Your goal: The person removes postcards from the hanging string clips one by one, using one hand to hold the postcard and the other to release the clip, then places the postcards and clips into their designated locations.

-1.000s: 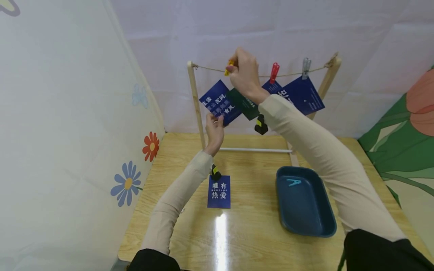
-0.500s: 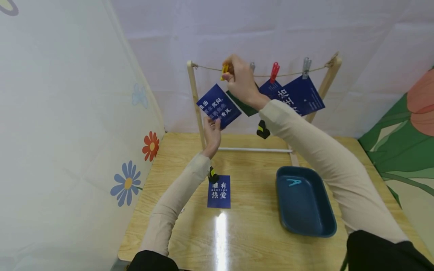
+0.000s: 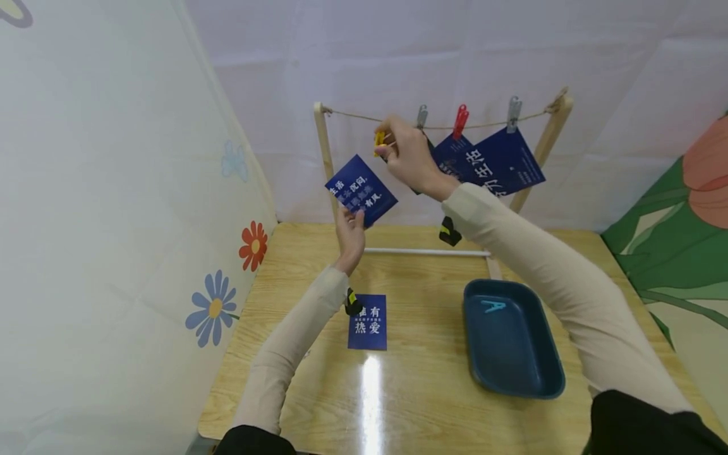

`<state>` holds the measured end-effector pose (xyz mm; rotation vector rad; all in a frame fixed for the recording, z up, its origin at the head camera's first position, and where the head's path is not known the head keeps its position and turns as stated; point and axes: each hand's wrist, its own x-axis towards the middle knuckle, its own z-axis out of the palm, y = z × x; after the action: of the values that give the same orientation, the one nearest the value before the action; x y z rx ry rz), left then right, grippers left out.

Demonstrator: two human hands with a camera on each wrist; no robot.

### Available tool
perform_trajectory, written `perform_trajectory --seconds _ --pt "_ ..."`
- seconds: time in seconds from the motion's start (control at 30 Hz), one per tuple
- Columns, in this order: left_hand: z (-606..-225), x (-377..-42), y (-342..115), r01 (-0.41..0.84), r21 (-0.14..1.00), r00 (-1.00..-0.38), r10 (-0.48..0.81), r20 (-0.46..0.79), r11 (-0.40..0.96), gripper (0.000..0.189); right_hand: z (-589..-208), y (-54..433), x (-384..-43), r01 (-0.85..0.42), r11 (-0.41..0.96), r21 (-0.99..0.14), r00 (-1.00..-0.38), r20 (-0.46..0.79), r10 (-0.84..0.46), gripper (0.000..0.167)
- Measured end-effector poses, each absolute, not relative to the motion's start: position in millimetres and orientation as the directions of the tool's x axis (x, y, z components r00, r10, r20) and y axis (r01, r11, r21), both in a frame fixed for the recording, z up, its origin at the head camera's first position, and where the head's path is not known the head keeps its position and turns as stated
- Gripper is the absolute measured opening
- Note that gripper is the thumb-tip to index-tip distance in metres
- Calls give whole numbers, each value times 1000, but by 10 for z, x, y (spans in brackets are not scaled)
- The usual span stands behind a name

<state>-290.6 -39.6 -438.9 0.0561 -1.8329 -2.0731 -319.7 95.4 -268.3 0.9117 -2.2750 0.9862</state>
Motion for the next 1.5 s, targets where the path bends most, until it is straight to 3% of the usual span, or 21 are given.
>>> perform_trajectory --seconds 0.27,0.57,1.17,1.5 --pt "-4576 -2838 -459 241 970 -912 -345 222 -13 15 -2904 1061 -3139 -748 524 -407 -639 655 -404 16" --pt "-4778 -2763 -524 232 970 -928 -317 197 -76 16 -3122 1140 -3019 -779 504 -372 -607 649 -459 21" --pt "-5212 -2505 -747 145 984 -959 -259 114 -101 13 -3616 1438 -2829 -739 509 -442 -673 446 -590 24" --pt "-5133 -2180 -907 108 993 -980 -165 113 36 16 -3891 1567 -2771 -692 563 -451 -713 311 -628 23"
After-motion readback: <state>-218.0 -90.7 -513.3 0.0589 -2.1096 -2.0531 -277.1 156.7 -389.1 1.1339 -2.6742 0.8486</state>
